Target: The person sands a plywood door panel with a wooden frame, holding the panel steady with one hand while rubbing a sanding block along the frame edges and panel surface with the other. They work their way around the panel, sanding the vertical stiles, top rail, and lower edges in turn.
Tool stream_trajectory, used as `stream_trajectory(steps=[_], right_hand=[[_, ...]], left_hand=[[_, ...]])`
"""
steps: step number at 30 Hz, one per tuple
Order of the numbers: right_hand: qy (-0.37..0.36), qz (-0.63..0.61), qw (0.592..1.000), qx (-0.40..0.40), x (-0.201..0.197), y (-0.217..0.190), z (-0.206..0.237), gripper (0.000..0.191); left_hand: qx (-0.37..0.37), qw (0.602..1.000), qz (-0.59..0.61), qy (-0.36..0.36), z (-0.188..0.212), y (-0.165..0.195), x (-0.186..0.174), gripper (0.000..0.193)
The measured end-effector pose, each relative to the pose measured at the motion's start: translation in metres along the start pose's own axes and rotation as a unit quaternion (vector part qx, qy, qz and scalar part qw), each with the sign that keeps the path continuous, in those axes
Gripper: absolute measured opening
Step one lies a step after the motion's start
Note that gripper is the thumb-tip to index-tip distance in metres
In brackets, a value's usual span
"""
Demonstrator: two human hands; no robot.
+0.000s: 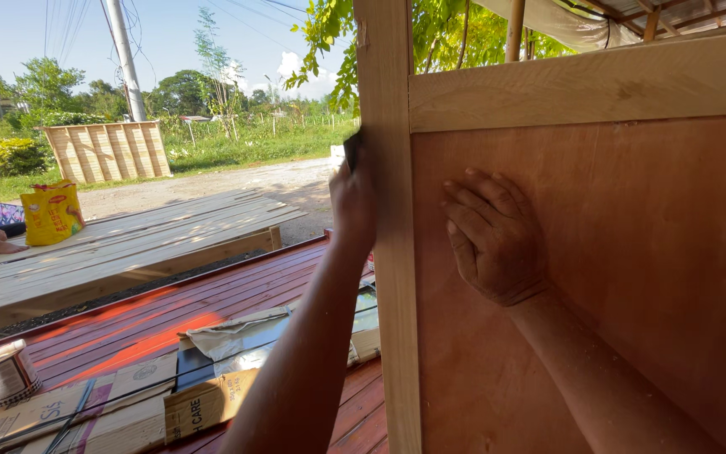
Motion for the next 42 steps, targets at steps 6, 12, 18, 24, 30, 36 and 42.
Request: stream_trajectory(steps=[6,12,18,24,30,36,42], right_hand=[[0.0,0.009,1.0,0.001,0.002,0.0,-0.003,0.015],[0.001,0.0,1.0,0.002,0.0,0.002,0.0,0.016],[0.003,-0.004,1.0,0.005,0.004,0.004,0.003,0.016],[0.01,-0.022,1.0,0.017,0.005,0.006,0.004,0.024],[0.009,-0.02,1.0,0.008,0.001,0.006,0.004,0.022],[0.016,-0.022,1.0,0.004,0.002,0.006,0.006,0.022],[0.044,-0.037,0.998,0.003,0.001,0.008,0.009,0.023]], left_hand=[[0.211,0.976,-0.046,0.006,-0.075,0.144,0.044,0.048],[0.168,0.985,0.025,-0.007,-0.038,0.084,0.029,0.047],[0.199,0.978,-0.041,0.05,-0.073,0.134,0.052,0.048],[0.229,0.957,-0.141,0.111,0.011,0.061,0.035,0.048],[0.1,0.967,-0.214,0.097,0.207,-0.102,-0.034,0.058],[0.283,0.86,-0.415,0.088,0.152,-0.066,0.011,0.063],[0.322,0.845,-0.408,0.123,0.126,-0.017,0.056,0.057]])
Point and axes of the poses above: each hand's wrist, its own z-axis away from the middle knuckle, its own x-axis out of the palm, y = z × x, the point moved 10 cm from there along -z, towards the middle knuckle, and after that the axes turned 10 degrees about -x, right-handed, at the moved point
